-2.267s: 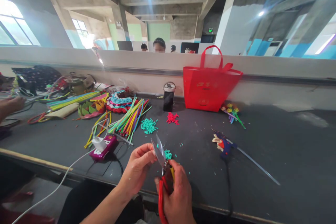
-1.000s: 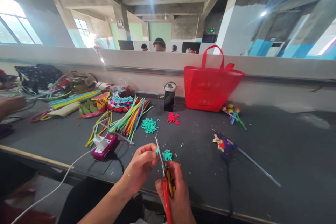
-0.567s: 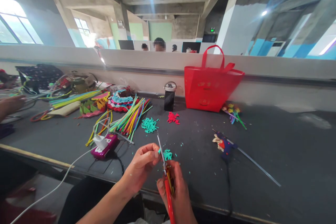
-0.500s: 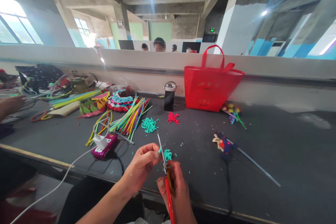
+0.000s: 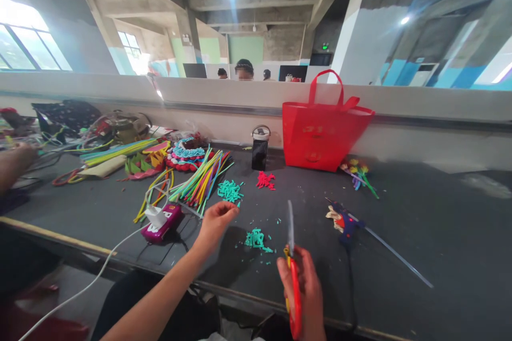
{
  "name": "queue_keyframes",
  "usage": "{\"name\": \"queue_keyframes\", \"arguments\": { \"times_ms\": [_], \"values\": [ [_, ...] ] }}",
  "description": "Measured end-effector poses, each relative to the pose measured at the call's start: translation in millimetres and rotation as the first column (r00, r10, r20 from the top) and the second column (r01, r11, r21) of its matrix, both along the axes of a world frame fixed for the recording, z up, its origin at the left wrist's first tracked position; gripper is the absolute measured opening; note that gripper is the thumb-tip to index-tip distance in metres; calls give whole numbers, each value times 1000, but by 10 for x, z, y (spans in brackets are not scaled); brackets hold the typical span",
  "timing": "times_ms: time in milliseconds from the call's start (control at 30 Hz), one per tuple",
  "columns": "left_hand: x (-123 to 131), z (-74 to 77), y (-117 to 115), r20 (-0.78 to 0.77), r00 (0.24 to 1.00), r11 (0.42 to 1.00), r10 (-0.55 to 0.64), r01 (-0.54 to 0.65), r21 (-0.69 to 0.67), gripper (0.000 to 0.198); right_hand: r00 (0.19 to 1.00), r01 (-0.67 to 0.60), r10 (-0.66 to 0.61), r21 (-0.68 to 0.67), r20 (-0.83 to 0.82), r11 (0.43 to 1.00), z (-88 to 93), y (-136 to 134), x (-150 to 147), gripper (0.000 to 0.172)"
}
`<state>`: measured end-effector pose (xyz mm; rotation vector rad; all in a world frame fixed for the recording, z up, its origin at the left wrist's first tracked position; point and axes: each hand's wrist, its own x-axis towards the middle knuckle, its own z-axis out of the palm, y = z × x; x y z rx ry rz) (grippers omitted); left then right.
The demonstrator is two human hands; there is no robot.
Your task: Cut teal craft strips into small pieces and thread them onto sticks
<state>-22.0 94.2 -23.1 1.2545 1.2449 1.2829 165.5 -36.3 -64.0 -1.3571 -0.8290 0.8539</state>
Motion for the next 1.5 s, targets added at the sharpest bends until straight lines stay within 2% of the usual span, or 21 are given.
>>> {"name": "queue_keyframes", "arguments": {
  "times_ms": [100, 167, 267, 333, 467, 633, 733, 867, 1000, 1100, 1200, 1300, 1400, 1500],
  "values": [
    [-148, -230, 409, -224, 967, 992, 119, -107, 65, 18, 994, 11, -18, -57, -106, 998, -52, -6, 198, 50],
    [-222, -340, 604, -256, 956, 990, 139, -125, 71, 16, 971, 5, -5, -3, -240, 1000, -72, 15, 298, 46],
    [-300, -440, 740, -276, 946, 985, 169, -153, 81, 22, 914, 0, 35, 85, -404, 996, -105, 70, 403, 37],
    [-342, -476, 741, -290, 938, 980, 192, -169, 102, 23, 899, 3, 47, 113, -435, 994, -135, 95, 442, 36],
    [-382, -499, 642, -331, 917, 971, 221, -176, 160, 18, 927, -29, 72, 120, -367, 992, -180, 88, 451, 40],
    [-307, -452, 560, -458, 866, 970, 199, -106, 220, 20, 944, 0, 42, 127, -328, 992, -175, 68, 432, 44],
    [-266, -384, 632, -577, 795, 968, 187, -51, 244, 19, 946, 1, 43, 135, -323, 991, -189, 71, 439, 47],
    [-252, -324, 831, -730, 661, 972, 170, 8, 234, 13, 951, 0, 40, 128, -307, 992, -221, 61, 441, 47],
    [-237, -363, 957, -819, 552, 979, 157, 23, 203, 12, 951, 5, 30, 113, -309, 994, -207, 44, 429, 45],
    [-217, -422, 972, -847, 509, 982, 153, 18, 188, 16, 948, 4, 32, 112, -317, 994, -188, 44, 425, 45],
    [-199, -467, 968, -852, 503, 984, 148, 13, 178, 17, 946, 1, 33, 106, -323, 994, -187, 45, 424, 46],
    [-191, -479, 969, -835, 531, 984, 145, 9, 176, 15, 947, -3, 36, 104, -318, 995, -210, 39, 422, 47],
    [-194, -452, 972, -790, 593, 982, 154, -1, 191, 13, 948, -6, 39, 105, -315, 994, -246, 35, 423, 51],
    [-211, -407, 974, -706, 687, 975, 173, -20, 220, 13, 954, -20, 55, 120, -294, 993, -272, 41, 426, 55]
  ]
}}
